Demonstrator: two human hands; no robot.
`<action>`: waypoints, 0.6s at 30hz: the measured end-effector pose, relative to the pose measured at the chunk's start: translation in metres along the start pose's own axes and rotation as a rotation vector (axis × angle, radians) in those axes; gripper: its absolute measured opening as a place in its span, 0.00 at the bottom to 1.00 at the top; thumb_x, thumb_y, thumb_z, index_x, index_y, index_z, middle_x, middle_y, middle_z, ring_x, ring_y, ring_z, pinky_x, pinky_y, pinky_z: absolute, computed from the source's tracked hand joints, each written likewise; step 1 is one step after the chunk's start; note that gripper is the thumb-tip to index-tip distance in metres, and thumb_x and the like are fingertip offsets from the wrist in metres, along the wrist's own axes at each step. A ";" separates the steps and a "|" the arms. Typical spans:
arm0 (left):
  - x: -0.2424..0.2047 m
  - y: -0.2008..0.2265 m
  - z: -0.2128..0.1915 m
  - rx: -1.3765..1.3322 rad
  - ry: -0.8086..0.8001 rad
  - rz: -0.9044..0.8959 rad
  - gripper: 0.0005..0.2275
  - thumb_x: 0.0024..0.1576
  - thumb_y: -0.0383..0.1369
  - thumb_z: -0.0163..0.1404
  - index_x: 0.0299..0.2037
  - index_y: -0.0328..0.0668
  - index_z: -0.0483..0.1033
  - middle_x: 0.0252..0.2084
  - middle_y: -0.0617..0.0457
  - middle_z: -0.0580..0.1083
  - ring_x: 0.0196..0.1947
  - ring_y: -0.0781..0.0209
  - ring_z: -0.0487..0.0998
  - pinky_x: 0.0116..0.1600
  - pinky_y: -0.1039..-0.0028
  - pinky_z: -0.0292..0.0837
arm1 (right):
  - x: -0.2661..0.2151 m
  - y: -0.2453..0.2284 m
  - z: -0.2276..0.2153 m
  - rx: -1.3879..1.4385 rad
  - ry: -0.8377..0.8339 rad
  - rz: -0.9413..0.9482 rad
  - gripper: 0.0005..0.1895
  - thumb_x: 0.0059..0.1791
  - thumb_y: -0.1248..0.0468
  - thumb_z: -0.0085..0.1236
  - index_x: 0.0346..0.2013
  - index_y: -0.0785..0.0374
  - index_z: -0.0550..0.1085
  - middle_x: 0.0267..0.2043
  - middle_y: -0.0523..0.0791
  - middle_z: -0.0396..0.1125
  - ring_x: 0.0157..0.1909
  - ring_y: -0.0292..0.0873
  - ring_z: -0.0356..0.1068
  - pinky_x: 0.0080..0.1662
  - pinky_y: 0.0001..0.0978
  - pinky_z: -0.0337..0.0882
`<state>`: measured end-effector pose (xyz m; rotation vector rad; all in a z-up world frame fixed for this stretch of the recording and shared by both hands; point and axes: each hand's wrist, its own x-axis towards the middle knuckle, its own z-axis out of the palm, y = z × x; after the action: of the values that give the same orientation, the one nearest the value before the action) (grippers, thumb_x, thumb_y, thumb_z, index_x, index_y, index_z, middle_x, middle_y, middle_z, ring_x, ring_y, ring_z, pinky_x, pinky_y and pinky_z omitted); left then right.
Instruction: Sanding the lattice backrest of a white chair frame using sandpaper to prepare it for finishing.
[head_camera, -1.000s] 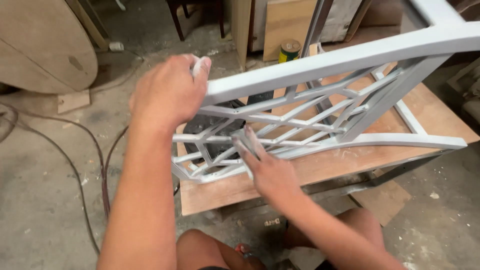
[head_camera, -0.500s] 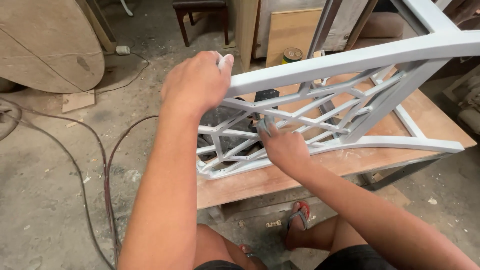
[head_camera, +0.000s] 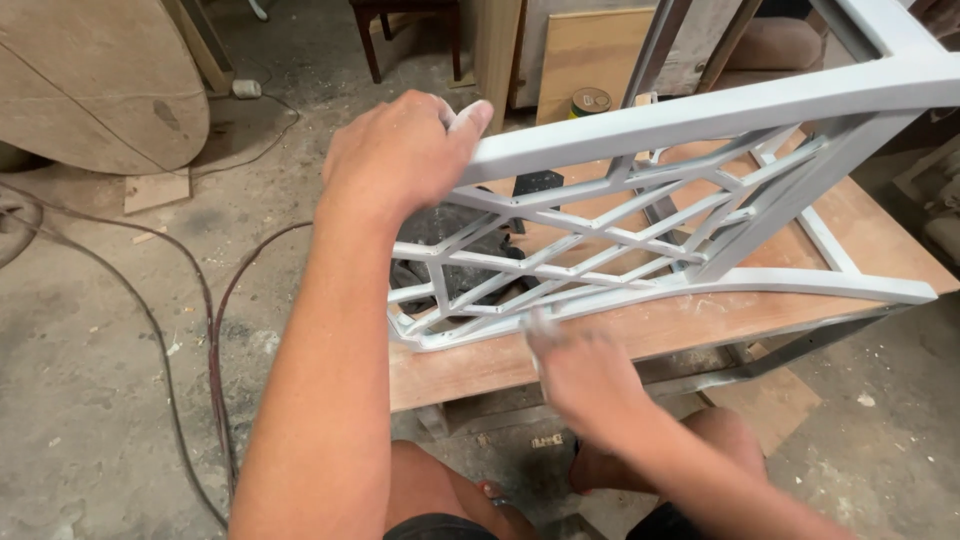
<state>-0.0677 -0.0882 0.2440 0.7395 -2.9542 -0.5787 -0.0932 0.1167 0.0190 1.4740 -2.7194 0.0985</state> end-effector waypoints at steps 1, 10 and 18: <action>0.000 0.000 0.000 -0.004 -0.007 -0.006 0.25 0.68 0.55 0.32 0.32 0.50 0.76 0.35 0.51 0.80 0.44 0.43 0.78 0.52 0.51 0.69 | -0.008 -0.003 0.007 0.001 -0.010 -0.002 0.32 0.40 0.79 0.37 0.59 0.68 0.65 0.68 0.56 0.62 0.13 0.37 0.60 0.19 0.31 0.62; 0.001 0.008 -0.004 0.106 -0.110 -0.053 0.38 0.59 0.69 0.29 0.37 0.41 0.79 0.39 0.49 0.79 0.42 0.45 0.79 0.48 0.55 0.69 | 0.041 0.011 0.101 0.005 0.391 0.012 0.43 0.39 0.78 0.44 0.71 0.58 0.60 0.77 0.46 0.53 0.14 0.44 0.62 0.15 0.33 0.52; 0.004 0.006 -0.003 0.096 -0.071 -0.048 0.38 0.58 0.71 0.31 0.38 0.43 0.81 0.42 0.48 0.80 0.45 0.41 0.79 0.50 0.51 0.70 | 0.069 0.042 0.065 -0.106 -0.200 0.312 0.28 0.60 0.49 0.28 0.75 0.52 0.55 0.68 0.43 0.62 0.17 0.34 0.64 0.17 0.22 0.65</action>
<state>-0.0734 -0.0861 0.2487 0.8166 -3.0559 -0.4784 -0.1669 0.0766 -0.0425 1.0765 -3.0396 -0.1906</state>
